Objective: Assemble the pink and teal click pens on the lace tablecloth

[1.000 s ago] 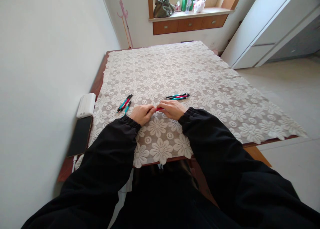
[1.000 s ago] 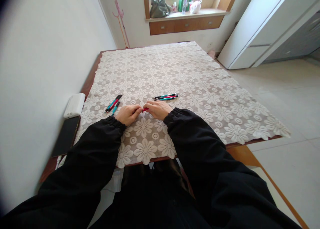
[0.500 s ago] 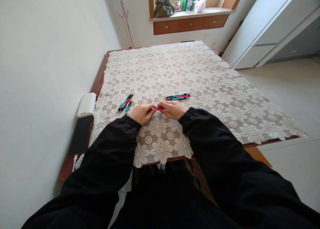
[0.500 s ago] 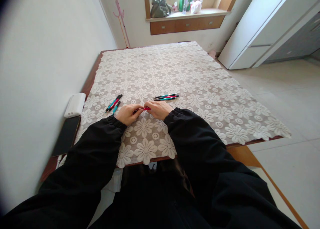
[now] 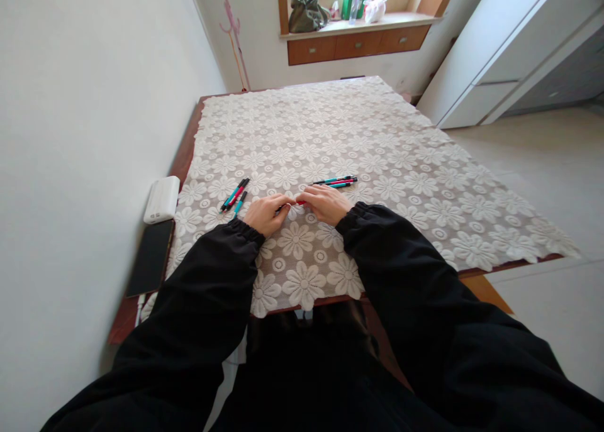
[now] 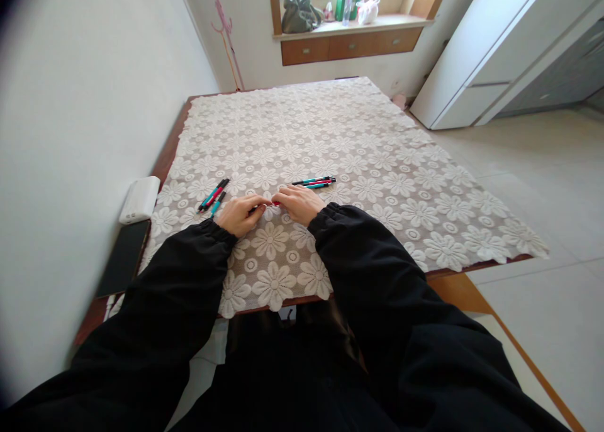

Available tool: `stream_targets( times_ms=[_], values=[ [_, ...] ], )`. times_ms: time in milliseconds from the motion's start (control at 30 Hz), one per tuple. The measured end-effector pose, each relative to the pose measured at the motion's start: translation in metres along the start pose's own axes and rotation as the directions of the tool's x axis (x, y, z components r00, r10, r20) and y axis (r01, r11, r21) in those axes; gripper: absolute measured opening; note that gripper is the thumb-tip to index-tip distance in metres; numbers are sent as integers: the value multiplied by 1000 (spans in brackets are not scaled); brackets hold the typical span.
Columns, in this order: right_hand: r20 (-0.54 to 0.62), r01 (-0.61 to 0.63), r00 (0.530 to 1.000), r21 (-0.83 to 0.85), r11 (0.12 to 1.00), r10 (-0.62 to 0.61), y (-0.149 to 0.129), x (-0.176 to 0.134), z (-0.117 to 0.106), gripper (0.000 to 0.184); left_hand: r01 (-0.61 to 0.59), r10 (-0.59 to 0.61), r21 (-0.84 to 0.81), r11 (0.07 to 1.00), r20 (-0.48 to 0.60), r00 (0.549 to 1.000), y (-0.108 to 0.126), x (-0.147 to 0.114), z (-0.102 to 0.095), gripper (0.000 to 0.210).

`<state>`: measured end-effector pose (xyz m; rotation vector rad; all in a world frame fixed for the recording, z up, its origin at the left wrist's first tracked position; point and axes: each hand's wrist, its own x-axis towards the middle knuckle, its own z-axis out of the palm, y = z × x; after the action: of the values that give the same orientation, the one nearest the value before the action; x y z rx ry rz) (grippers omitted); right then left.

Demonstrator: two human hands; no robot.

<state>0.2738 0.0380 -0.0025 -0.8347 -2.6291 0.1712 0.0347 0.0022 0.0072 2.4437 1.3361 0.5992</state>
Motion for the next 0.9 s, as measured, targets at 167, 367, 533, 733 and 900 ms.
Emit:
stream_targets(
  times_ms=[167, 367, 533, 733, 900],
  values=[
    [8, -12, 1000, 25, 1000, 12, -1, 0, -1, 26, 35, -34, 22, 999, -21, 999, 1, 1, -1, 31],
    [8, -63, 998, 4, 998, 63, -3, 0, -4, 22, 166, -161, 32, 986, -111, 981, -3, 2, -3, 22],
    [14, -84, 996, -22, 996, 84, -4, 0, -5, 20, 258, -248, 38, 965, -179, 952, -7, 2, -3, 20],
    [18, -110, 994, -71, 991, 112, -4, 0, -7, 24, 161, -160, 19, 987, -48, 986, -2, 2, -3, 25],
    [-37, -18, 999, 36, 999, 20, -6, 0, -7, 37, 76, -76, 0, 997, -39, 996, -1, 1, -1, 28]
  ],
)
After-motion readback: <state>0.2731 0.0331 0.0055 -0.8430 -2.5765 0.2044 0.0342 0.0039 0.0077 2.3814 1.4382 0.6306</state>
